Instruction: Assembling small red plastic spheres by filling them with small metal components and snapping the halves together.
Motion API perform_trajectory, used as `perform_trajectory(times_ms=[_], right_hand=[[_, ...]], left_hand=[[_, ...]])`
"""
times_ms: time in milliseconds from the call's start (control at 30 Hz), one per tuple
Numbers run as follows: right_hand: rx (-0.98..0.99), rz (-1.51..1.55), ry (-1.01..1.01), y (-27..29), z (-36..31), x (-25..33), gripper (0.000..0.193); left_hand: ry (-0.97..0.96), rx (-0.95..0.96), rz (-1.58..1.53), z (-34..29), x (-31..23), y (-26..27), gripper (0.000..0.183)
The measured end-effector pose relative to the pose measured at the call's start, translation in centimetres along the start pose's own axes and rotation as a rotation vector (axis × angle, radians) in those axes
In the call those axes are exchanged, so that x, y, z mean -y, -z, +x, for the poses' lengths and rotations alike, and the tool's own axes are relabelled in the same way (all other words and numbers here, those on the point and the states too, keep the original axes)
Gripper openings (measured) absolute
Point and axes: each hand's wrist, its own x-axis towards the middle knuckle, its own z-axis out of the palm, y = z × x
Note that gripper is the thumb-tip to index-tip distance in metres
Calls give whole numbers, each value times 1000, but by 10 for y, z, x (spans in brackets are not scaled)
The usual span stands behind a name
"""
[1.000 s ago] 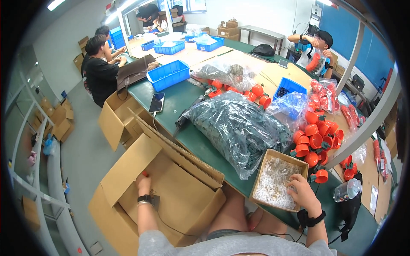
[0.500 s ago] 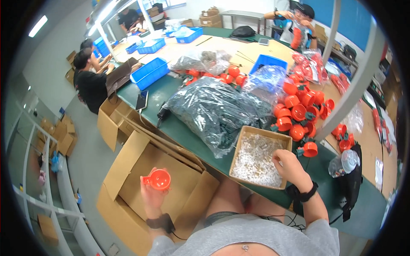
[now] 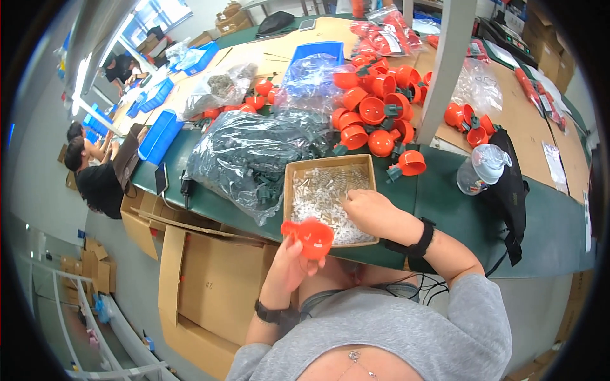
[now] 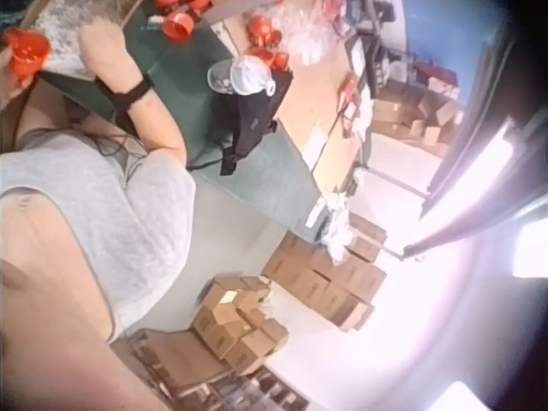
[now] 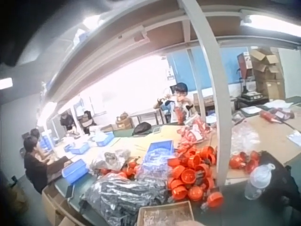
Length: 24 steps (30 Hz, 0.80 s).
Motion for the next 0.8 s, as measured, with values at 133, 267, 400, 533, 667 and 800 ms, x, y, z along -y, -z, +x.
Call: perform_trajectory(times_ms=[133, 267, 400, 533, 667, 800], right_hand=[[7, -197, 53, 11, -6, 1, 11], [121, -302, 83, 7, -1, 12, 6], [176, -194, 74, 16, 6, 7, 6], [112, -173, 26, 13, -1, 8, 6], [113, -259, -100, 9, 2, 12, 9], [44, -111, -114, 19, 5, 10, 9]], left_hand=[[-98, -129, 96, 45, -5, -3, 53], [-182, -108, 6, 82, -11, 0, 47], [-274, -180, 78, 88, -3, 1, 45], [-415, -278, 536, 85, 10, -3, 32], [-326, -257, 484, 78, 14, -8, 26], [-272, -180, 349, 79, 16, -8, 23]])
